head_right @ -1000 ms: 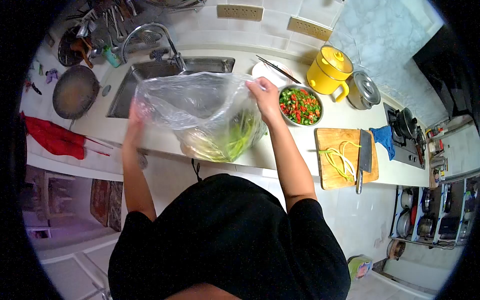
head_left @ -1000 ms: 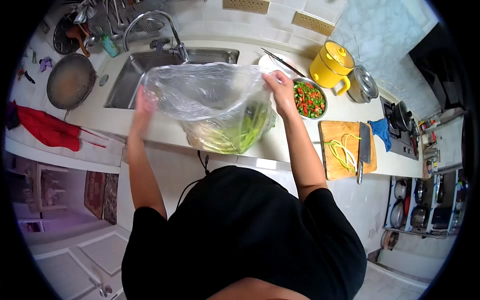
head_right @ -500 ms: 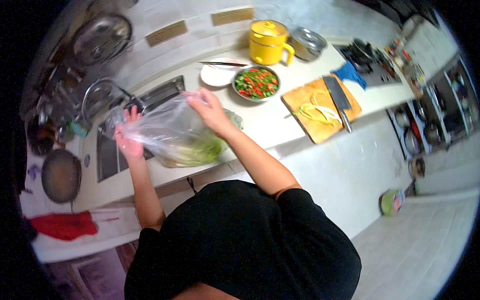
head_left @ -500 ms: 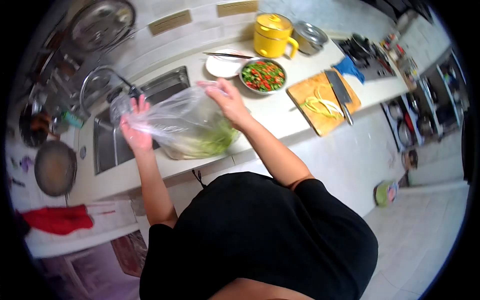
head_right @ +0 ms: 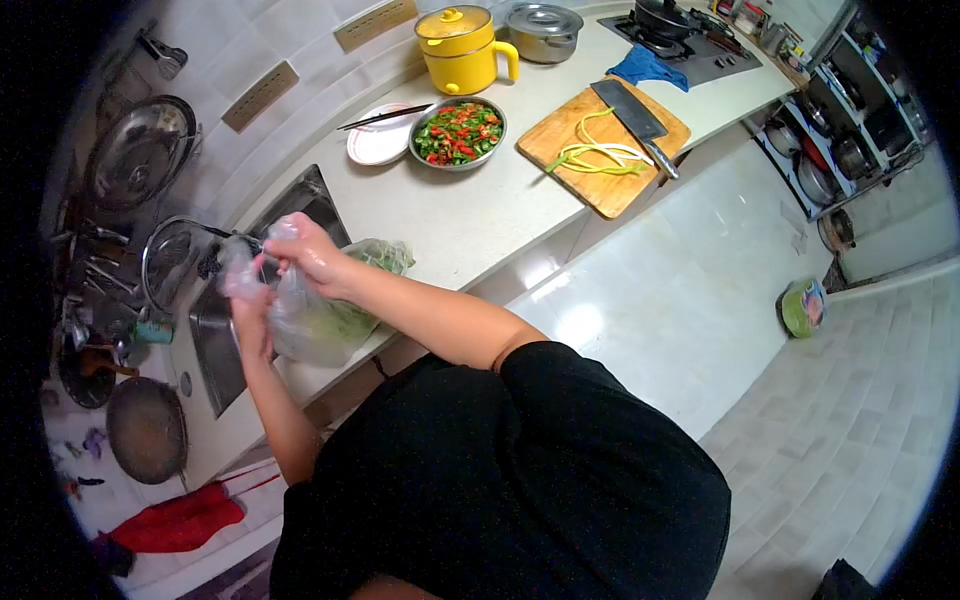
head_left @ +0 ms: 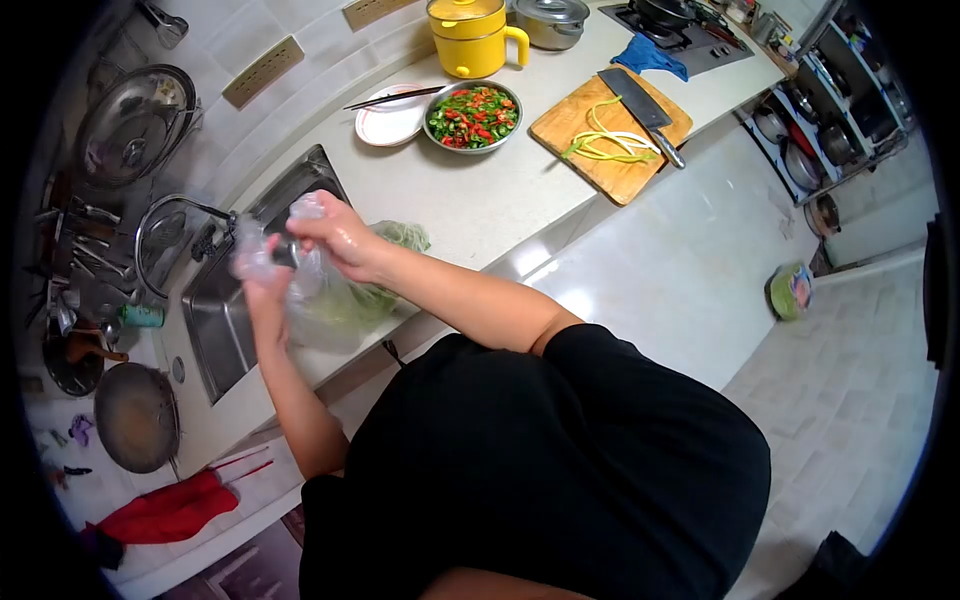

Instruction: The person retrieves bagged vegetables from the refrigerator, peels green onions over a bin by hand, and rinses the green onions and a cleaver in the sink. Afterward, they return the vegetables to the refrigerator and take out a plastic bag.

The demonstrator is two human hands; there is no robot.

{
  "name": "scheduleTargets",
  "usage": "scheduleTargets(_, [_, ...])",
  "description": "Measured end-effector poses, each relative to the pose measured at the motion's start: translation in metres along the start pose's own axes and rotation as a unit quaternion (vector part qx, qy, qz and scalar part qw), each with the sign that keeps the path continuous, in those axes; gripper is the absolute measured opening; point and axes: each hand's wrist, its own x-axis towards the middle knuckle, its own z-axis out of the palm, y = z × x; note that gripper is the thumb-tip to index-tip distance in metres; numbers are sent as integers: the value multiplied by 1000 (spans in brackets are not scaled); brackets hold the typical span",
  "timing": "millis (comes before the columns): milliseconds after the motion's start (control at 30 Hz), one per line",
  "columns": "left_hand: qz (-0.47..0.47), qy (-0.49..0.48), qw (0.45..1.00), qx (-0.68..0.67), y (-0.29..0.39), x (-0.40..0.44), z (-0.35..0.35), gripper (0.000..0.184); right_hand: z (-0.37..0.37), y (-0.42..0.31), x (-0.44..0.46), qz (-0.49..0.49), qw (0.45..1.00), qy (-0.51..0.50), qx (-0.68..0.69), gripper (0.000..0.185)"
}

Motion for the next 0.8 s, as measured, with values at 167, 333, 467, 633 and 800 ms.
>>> scheduleTargets(167, [-5,-27,989,143,-37,6,18,45,24,-11,-2,-63,960,-141,-235,32])
scheduleTargets(333, [-101,33,994,5,-52,10,-7,35,-82,-60,26,-85,968,-61,-229,39])
scheduleTargets(467, [-113,8,988,-110,-48,9,-3,40,-79,-70,9,-50,817,-121,-562,76])
scheduleTargets(633, [-118,-64,974,-184,-26,13,25,50,-28,-9,16,-41,867,-220,-444,50])
scheduleTargets(800, [-71,-68,948,-302,-15,16,-14,50,-25,-20,9,25,999,-6,-28,31])
